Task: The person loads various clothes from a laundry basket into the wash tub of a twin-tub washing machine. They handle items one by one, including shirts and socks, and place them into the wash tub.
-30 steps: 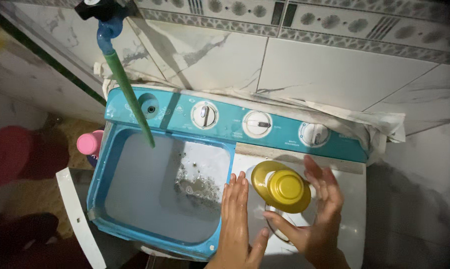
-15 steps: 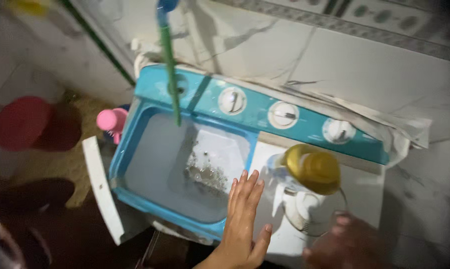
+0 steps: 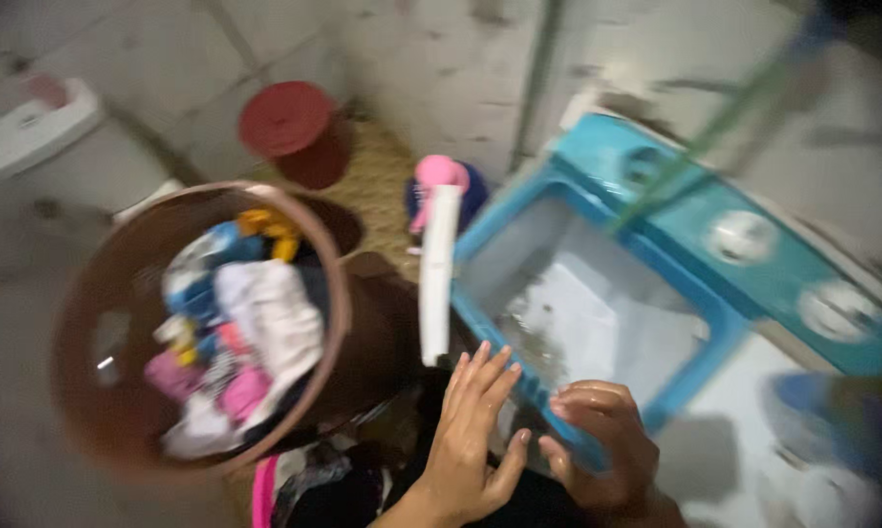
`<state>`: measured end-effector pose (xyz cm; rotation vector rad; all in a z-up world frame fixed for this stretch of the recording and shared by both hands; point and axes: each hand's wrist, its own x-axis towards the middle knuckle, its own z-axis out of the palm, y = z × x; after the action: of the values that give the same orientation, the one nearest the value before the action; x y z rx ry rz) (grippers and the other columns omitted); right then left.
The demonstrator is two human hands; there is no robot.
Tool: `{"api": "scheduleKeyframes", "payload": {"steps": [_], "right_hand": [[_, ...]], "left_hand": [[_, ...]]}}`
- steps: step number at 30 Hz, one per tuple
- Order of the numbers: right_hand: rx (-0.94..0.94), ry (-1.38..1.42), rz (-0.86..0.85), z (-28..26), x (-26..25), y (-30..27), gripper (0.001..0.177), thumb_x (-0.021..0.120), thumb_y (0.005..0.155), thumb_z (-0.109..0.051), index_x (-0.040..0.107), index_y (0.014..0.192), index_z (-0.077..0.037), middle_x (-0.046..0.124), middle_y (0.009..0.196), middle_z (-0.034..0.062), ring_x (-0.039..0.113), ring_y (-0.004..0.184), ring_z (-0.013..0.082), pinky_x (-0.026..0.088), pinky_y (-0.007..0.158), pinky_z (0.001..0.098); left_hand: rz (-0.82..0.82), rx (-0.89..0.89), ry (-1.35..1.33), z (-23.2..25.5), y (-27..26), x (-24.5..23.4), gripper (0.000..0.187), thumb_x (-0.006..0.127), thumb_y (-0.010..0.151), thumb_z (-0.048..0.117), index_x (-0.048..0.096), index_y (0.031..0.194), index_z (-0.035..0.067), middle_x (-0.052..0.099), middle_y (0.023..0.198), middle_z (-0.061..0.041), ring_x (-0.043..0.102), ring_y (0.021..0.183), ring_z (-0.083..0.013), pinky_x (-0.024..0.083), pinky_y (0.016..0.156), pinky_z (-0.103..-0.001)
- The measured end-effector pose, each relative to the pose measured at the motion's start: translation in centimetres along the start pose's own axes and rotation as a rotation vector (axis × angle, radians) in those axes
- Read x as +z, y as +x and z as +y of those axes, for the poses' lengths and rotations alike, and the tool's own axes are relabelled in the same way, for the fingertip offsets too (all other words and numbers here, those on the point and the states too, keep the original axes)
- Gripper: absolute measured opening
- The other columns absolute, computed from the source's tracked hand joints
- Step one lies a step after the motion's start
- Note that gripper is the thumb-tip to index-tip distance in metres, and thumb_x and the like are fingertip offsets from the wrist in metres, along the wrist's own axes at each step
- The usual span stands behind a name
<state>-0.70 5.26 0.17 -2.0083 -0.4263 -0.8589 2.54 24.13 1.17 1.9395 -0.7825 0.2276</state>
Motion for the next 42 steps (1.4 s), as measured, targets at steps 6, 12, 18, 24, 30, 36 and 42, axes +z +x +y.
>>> {"api": "scheduleKeyframes", "payload": {"steps": [6,12,18,24,30,36,42], "right_hand": [[0.089,0.031,-0.324,-2.5,12.5,3.8,0.030,0.080,0.080,-0.016,0.071,0.107,-0.009,0.074,0.111,0.0068,0.072,0.107,0.0251,0.058,0.096,0.0395],[-0.374,0.058,-0.754,-0.7,21.9,7.6,0.049,0.080,0.077,-0.033,0.070,0.117,-0.006,0.068,0.122,0.0092,0.061,0.120,0.0278,0.039,0.109,0.0518],[-0.515,-0.008,-0.850,2.3,25.8,7.9,0.034,0.079,0.072,-0.028,0.073,0.101,-0.011,0.071,0.102,0.0063,0.065,0.108,0.0247,0.042,0.106,0.0494],[-0.751,-0.006,-0.794,3.0,26.9,5.6,0.017,0.076,0.076,-0.021,0.071,0.085,-0.007,0.066,0.081,0.0060,0.066,0.079,0.0211,0.052,0.078,0.0387],[-0.732,-0.029,-0.820,0.9,26.4,2.0,0.014,0.072,0.073,-0.016,0.068,0.084,-0.008,0.063,0.076,0.0040,0.065,0.073,0.0204,0.053,0.070,0.0353],[-0.765,0.026,-0.741,0.3,25.2,-1.1,0.027,0.072,0.071,-0.016,0.072,0.096,-0.006,0.067,0.090,0.0046,0.060,0.076,0.0202,0.048,0.067,0.0346],[-0.337,-0.215,-1.435,-1.1,25.0,2.0,0.027,0.079,0.086,-0.036,0.073,0.103,-0.016,0.067,0.096,0.0065,0.063,0.090,0.0264,0.051,0.079,0.0408]], "left_hand": [[0.216,-0.081,0.169,-5.1,-4.8,-10.7,0.057,0.069,0.089,0.007,0.053,0.143,-0.003,0.053,0.150,-0.025,0.046,0.147,-0.0467,0.033,0.122,-0.057],[0.265,-0.250,0.260,-9.7,-10.0,-19.3,0.035,0.073,0.085,0.009,0.066,0.118,0.000,0.065,0.114,-0.017,0.064,0.111,-0.0376,0.050,0.096,-0.044],[0.094,-0.168,0.266,-12.2,-13.6,-22.9,0.039,0.083,0.078,0.022,0.067,0.106,0.000,0.062,0.095,-0.014,0.060,0.087,-0.0349,0.047,0.076,-0.044],[-0.082,0.036,0.454,-15.2,-16.8,-21.2,0.031,0.071,0.087,0.014,0.069,0.116,0.003,0.057,0.095,-0.007,0.058,0.089,-0.0259,0.046,0.077,-0.038],[-0.153,0.024,0.352,-16.1,-19.8,-21.5,0.016,0.067,0.091,0.016,0.068,0.103,0.007,0.055,0.090,-0.004,0.055,0.080,-0.0233,0.046,0.072,-0.035],[-0.221,0.176,0.440,-15.1,-20.7,-21.7,0.018,0.067,0.088,0.016,0.068,0.102,0.006,0.058,0.092,-0.004,0.057,0.080,-0.0218,0.046,0.069,-0.036],[-0.119,-0.027,0.291,-13.9,-19.8,-21.9,0.019,0.072,0.088,0.018,0.070,0.103,0.007,0.058,0.087,-0.006,0.061,0.082,-0.0254,0.049,0.070,-0.040]]}}
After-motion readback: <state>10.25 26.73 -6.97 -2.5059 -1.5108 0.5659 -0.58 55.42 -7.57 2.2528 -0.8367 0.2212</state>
